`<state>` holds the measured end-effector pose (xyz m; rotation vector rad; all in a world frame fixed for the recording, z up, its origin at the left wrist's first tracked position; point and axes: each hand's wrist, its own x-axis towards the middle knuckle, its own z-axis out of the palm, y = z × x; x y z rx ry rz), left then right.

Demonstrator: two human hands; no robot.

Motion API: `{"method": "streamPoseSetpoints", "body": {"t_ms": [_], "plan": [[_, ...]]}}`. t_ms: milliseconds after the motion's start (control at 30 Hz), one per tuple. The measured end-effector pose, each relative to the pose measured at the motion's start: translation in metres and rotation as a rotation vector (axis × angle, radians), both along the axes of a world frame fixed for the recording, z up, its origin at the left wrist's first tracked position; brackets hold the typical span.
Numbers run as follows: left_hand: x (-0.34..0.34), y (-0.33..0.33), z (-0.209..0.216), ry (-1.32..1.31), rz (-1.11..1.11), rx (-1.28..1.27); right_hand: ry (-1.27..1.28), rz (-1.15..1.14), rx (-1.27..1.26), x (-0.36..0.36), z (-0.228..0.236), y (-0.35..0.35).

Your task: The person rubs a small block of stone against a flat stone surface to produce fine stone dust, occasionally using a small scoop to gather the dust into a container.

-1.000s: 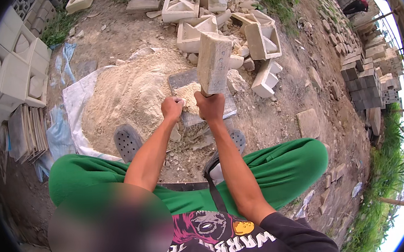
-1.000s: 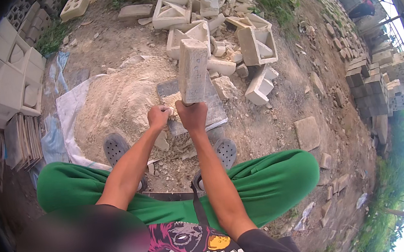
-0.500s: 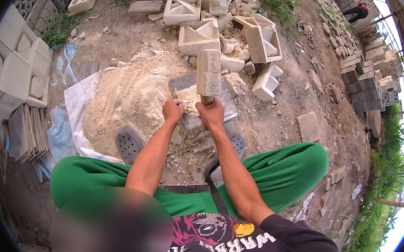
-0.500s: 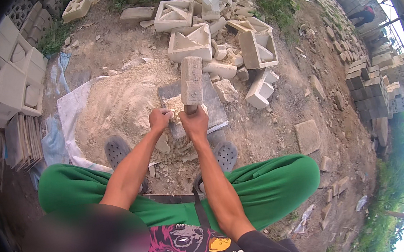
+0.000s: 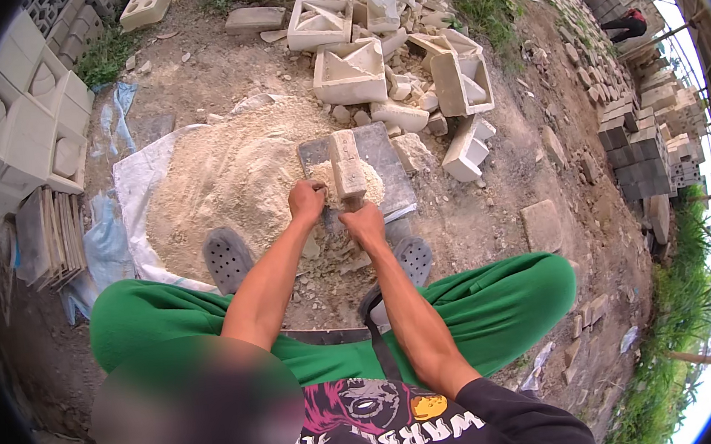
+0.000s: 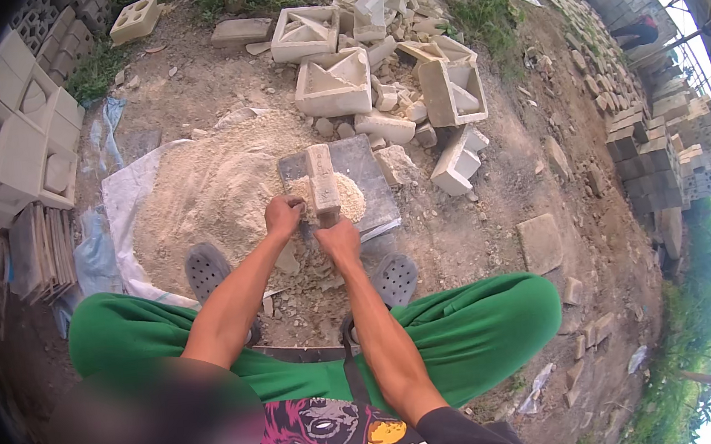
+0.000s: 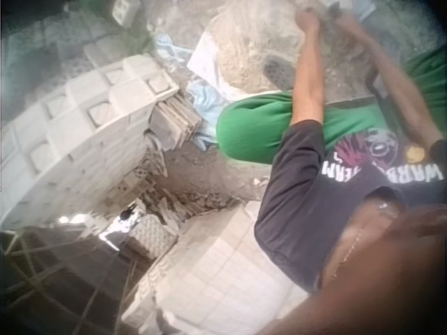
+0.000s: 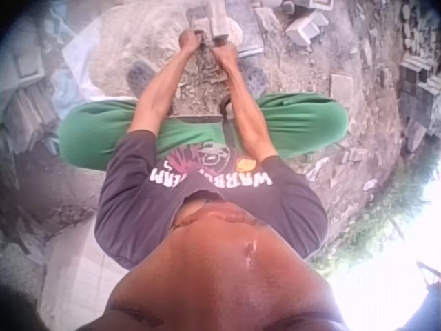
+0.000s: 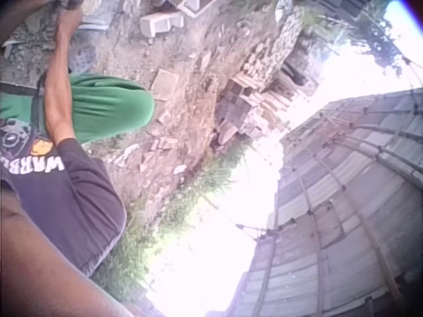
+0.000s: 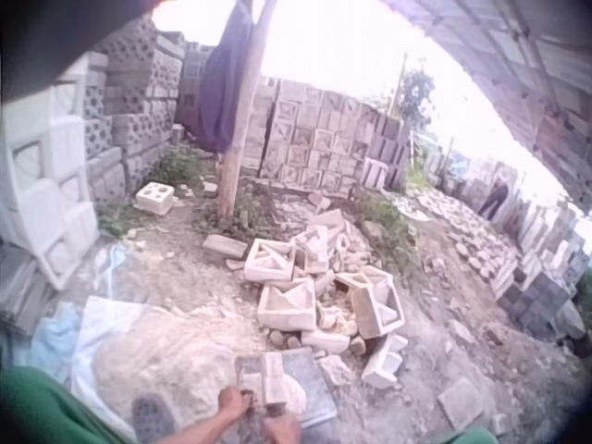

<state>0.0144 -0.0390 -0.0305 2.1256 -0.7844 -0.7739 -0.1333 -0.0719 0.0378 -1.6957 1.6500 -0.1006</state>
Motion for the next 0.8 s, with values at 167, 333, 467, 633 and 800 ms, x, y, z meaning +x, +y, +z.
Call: {"method": "streamPoseSetpoints", "body": {"t_ms": [167, 333, 467, 633, 800], "plan": [[0.001, 0.003, -0.012, -0.087, -0.078, -0.066, -0.348, -0.017, -0.222, 0.019, 0.062, -0.016], [-0.004, 0.006, 0.002, -0.098, -0.049, -0.005, -0.347, 0.008, -0.269, 0.025, 0.069, -0.016], [-0.012, 0.006, 0.011, -0.008, 0.053, -0.006, -0.233, 0.018, -0.215, 0.007, 0.012, -0.001], [0.000, 0.006, -0.009, -0.073, 0.044, 0.013, 0.056, 0.117, 0.061, -0.005, -0.023, -0.003], [-0.005, -0.001, -0.017, 0.091, -0.022, 0.018, -0.043, 0.009, 0.035, -0.007, 0.004, -0.013]]}}
